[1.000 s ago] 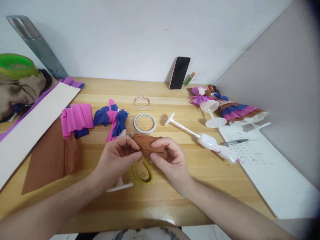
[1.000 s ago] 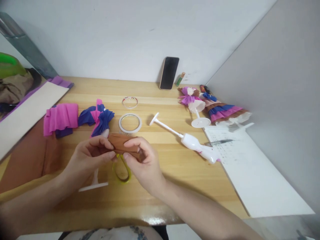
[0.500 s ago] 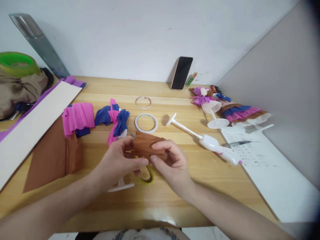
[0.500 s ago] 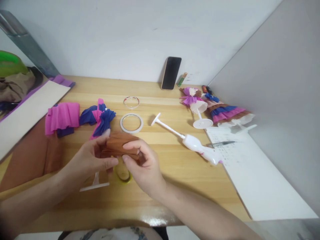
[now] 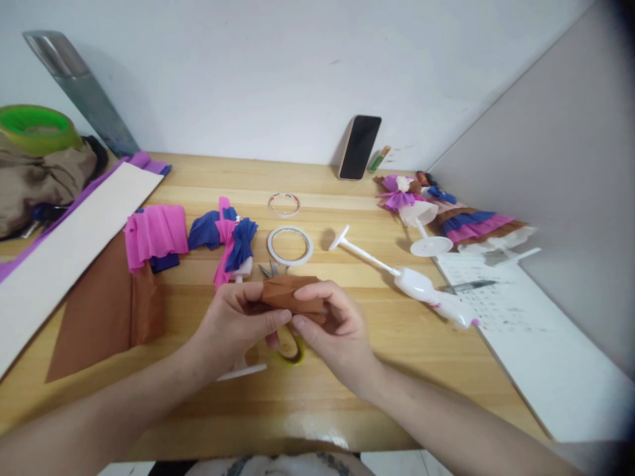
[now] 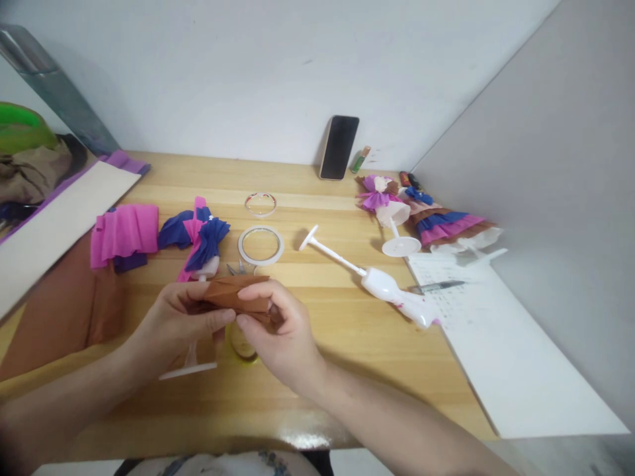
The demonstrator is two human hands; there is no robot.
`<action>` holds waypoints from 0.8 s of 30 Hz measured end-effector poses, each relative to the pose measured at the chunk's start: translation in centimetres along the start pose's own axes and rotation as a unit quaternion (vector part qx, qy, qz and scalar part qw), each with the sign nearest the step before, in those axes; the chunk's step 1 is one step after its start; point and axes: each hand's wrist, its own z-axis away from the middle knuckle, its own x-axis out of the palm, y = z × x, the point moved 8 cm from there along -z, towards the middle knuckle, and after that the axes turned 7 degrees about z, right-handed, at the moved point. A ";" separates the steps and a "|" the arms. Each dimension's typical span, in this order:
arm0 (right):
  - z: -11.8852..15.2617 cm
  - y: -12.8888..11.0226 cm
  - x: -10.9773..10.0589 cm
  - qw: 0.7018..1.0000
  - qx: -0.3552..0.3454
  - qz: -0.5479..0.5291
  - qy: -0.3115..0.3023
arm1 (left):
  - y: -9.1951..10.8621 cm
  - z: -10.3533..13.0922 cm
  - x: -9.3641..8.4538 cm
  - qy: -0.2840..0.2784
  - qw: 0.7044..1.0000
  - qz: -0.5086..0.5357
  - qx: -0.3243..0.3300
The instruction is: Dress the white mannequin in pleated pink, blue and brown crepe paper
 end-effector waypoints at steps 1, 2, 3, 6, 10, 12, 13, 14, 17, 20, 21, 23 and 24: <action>0.0 0.0 0.0 1.000 -0.001 0.003 0.002 | 0.2 0.0 0.0 0.002 1.000 0.006 0.006; 0.0 -0.1 -0.1 1.000 -0.002 0.005 0.004 | 0.4 0.0 0.0 0.004 1.000 0.012 0.012; 0.0 -0.1 -0.1 1.000 -0.002 0.005 0.004 | 0.6 0.0 0.1 0.006 1.000 0.018 0.017; 0.0 -0.1 0.0 1.000 0.001 -0.004 -0.001 | 1.1 0.0 0.2 0.003 0.999 0.033 0.024; 0.0 0.1 0.0 1.000 0.005 0.002 0.005 | 1.1 -0.1 0.1 0.001 0.999 0.048 0.019; 0.0 0.2 0.0 1.000 0.011 0.007 0.007 | 1.0 -0.1 -0.1 0.007 0.999 0.041 0.012; 0.0 0.3 0.0 1.000 0.013 0.010 0.010 | 1.0 -0.1 -0.2 0.011 0.999 0.036 0.010; -0.1 0.3 0.0 1.000 0.014 0.013 0.013 | 1.0 -0.1 -0.2 0.010 0.999 0.030 0.008; -0.2 0.1 0.0 1.000 0.008 0.019 0.021 | 0.9 -0.2 0.2 -0.011 1.000 0.022 -0.008; -0.2 -0.1 -0.1 0.999 -0.005 0.021 0.025 | 0.6 -0.2 0.8 -0.048 0.998 0.025 -0.029; -0.2 -0.1 -0.1 0.999 -0.006 0.022 0.026 | 0.6 -0.1 0.9 -0.052 0.998 0.028 -0.029; -0.1 0.0 -0.2 0.999 -0.002 0.025 0.026 | 0.7 -0.1 0.7 -0.047 0.998 0.034 -0.020; -0.1 0.1 -0.2 0.999 0.000 0.026 0.026 | 0.8 -0.1 0.6 -0.040 0.998 0.037 -0.014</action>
